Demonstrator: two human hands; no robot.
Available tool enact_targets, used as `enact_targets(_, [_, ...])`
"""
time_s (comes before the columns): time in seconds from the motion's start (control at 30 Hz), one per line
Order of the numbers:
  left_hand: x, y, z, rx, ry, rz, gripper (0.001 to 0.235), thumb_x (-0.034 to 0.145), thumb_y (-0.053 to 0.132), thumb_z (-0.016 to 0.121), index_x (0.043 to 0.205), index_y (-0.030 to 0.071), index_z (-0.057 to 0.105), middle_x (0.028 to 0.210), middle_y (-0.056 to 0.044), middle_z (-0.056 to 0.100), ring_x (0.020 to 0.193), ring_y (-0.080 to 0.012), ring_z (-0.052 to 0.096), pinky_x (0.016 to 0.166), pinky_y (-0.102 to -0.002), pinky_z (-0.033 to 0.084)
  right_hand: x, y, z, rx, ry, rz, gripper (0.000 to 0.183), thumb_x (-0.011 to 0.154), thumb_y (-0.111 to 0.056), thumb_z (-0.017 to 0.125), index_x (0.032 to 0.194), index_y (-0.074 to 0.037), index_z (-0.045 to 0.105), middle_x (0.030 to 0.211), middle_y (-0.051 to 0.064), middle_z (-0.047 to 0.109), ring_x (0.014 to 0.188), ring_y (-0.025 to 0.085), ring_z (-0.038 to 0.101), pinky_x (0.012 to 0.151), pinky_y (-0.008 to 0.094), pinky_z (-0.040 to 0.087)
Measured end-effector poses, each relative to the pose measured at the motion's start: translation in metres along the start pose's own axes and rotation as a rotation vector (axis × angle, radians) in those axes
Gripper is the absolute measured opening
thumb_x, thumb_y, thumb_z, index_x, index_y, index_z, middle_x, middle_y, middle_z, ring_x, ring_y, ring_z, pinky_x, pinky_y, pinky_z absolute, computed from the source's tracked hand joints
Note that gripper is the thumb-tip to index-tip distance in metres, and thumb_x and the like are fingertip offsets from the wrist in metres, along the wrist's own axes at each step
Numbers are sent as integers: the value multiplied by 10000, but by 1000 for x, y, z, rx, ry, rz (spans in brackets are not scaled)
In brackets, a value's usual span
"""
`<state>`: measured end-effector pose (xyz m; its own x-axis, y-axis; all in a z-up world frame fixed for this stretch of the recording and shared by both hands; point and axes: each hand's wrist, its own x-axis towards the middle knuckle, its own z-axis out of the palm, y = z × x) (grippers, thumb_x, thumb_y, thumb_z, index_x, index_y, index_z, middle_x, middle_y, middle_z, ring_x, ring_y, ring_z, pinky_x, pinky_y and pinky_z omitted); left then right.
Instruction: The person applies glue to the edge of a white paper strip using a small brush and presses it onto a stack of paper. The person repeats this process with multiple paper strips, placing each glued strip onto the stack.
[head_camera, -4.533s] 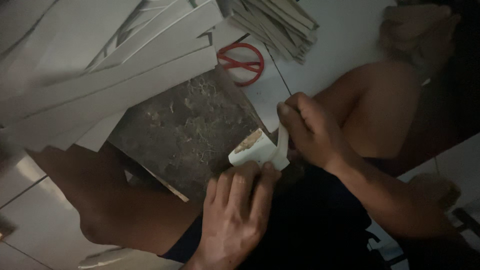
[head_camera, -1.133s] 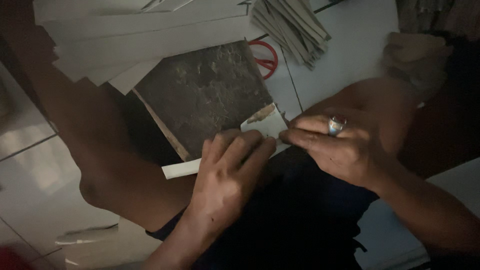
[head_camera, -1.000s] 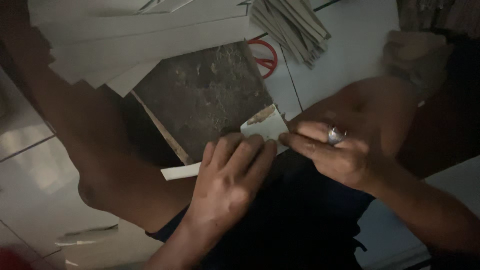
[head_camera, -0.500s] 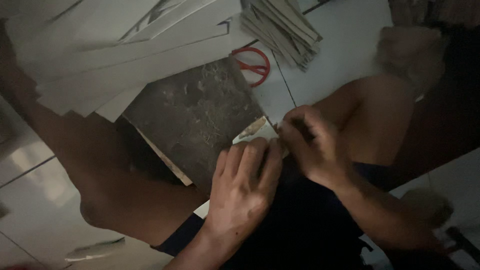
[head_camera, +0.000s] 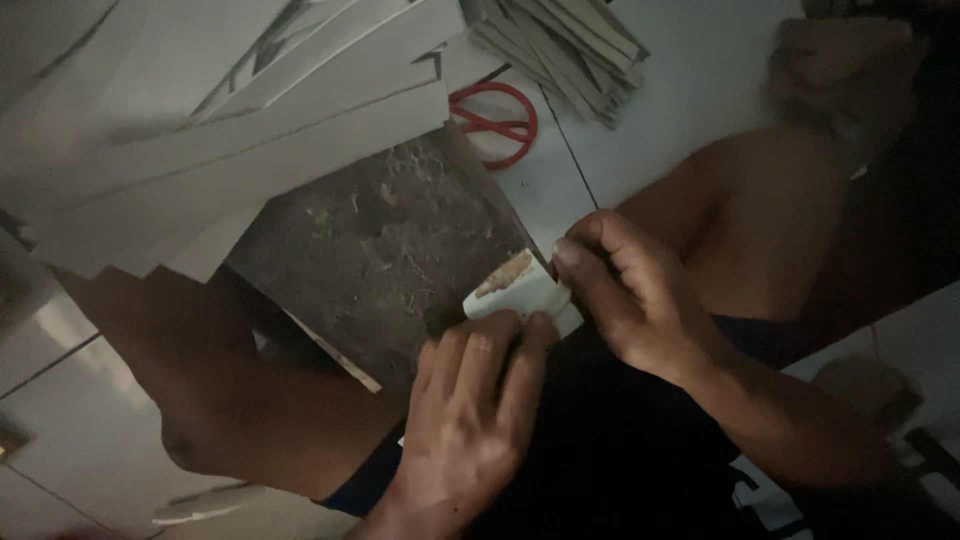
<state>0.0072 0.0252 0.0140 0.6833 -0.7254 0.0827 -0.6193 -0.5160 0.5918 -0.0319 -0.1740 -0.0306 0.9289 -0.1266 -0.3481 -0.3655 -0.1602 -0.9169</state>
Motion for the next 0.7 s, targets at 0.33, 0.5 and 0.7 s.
enact_targets(0.33, [1,-5,4,-12,-8,21,294,925,64,710,1216,27,713,1113,-100,599,977,-205,627,749,-361,498,13,9,-6,-70,-5,120,209,1065,-218,544,968,-53,628,712,2,623,589,44,545,506,217,467])
enact_targets(0.5, [-1,-7,6,-15,-23,17,301,937,53,710,1236,16,713,1133,-102,605,974,-192,629,748,-361,500,17,20,-9,-94,17,116,235,1073,-251,547,986,-48,626,741,8,633,636,54,573,545,221,481])
enact_targets(0.7, [-2,-7,9,-14,-40,4,262,959,70,711,1219,37,713,1125,-99,604,970,-186,624,746,-362,504,29,28,-9,-129,17,110,270,1074,-282,542,1006,-32,618,772,34,635,669,71,591,570,238,504])
